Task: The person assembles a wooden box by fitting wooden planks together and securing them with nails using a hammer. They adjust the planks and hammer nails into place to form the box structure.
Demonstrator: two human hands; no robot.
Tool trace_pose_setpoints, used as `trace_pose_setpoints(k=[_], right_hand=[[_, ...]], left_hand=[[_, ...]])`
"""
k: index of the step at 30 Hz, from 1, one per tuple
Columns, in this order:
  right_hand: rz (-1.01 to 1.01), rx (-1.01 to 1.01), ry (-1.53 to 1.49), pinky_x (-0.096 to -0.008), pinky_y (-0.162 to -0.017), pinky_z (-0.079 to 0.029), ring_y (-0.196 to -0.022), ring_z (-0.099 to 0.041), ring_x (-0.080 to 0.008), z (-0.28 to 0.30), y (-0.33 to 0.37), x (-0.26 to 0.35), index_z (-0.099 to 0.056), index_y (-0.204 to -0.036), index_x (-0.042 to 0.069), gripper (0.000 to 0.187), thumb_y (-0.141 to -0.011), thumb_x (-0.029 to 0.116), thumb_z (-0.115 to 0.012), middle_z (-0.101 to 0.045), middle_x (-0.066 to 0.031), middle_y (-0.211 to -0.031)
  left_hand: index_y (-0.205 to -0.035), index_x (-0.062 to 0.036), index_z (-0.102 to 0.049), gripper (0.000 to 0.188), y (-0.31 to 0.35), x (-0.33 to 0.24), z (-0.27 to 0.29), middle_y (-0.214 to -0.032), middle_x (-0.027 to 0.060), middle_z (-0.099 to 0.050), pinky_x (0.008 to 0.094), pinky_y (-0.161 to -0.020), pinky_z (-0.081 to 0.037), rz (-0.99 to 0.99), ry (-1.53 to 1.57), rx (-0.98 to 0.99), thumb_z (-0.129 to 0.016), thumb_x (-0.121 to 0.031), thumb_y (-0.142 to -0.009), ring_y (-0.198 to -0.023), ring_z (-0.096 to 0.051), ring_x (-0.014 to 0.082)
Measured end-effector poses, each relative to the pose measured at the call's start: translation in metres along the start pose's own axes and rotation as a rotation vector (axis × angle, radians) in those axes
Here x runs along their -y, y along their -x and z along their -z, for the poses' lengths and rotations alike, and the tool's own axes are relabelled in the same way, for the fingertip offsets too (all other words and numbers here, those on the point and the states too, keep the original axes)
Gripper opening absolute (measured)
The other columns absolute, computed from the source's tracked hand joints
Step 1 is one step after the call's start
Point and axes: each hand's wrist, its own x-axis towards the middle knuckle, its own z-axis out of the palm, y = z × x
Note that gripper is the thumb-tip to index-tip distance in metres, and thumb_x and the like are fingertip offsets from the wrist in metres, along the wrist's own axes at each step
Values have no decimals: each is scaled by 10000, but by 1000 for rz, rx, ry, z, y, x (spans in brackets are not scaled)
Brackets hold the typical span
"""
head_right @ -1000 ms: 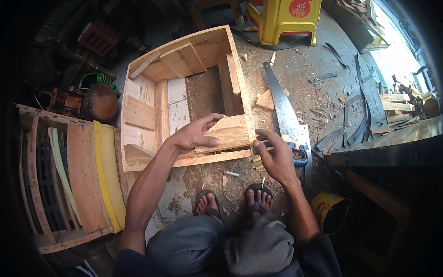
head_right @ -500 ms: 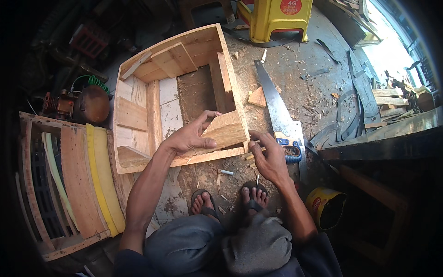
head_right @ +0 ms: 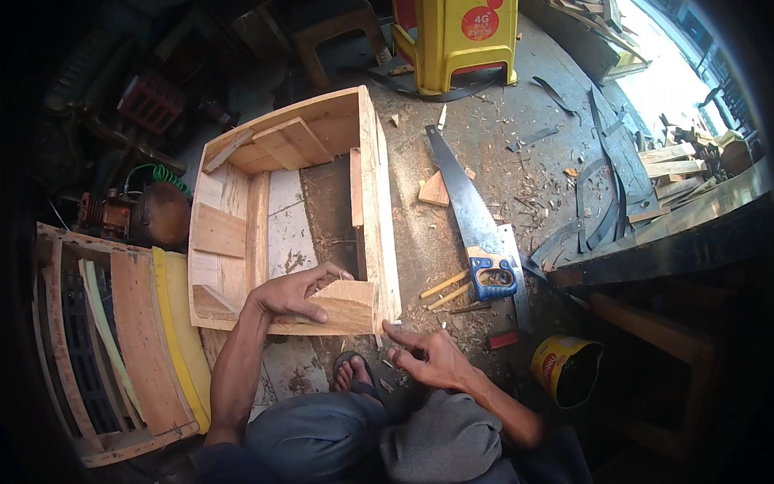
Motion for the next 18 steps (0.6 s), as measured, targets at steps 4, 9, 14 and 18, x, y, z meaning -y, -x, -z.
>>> trace_pose_setpoints(k=[4,9,14,18], right_hand=[[-33,219,-102,-334,-884,-561,-970,-753,-259,-4,1,-23,-638,-1367,94,451,-973,313,-653,-749,-183,-1109],[-153,84,41,-391,-821,-588,-874,-763,-294,13,-35,29,-709,-1224,52,385,-964,333,-667,-757,-175,-1074],[10,27,225,-433,-769,-583,-843,-744,-370,4,-49,15,-696,-1141,35,396,-964,388,-661,-757,-188,-921],[-111,106,187,-440,-766,-583,-843,-749,-358,11,-50,22,-680,-1192,56,387,-968,371,-660,-758,-180,-913]], left_hand=[[-1490,-76,-379,874,19,-6,18,-1386,148,-560,369,-1128,-381,-70,-85,-72,-889,-199,-791,-1316,-527,246],[-1499,-61,-387,844,-27,-56,68,-1364,140,-578,338,-1047,-479,-371,245,-438,-867,-191,-817,-1256,-569,222],[-1400,-65,-518,701,-74,-110,157,-1297,114,-642,367,-1001,-500,-347,-333,-630,-869,-195,-807,-1200,-608,228],[-1214,-46,-613,456,-98,-132,178,-1103,112,-695,381,-936,-490,-298,-915,-793,-809,-103,-806,-1082,-660,244]])
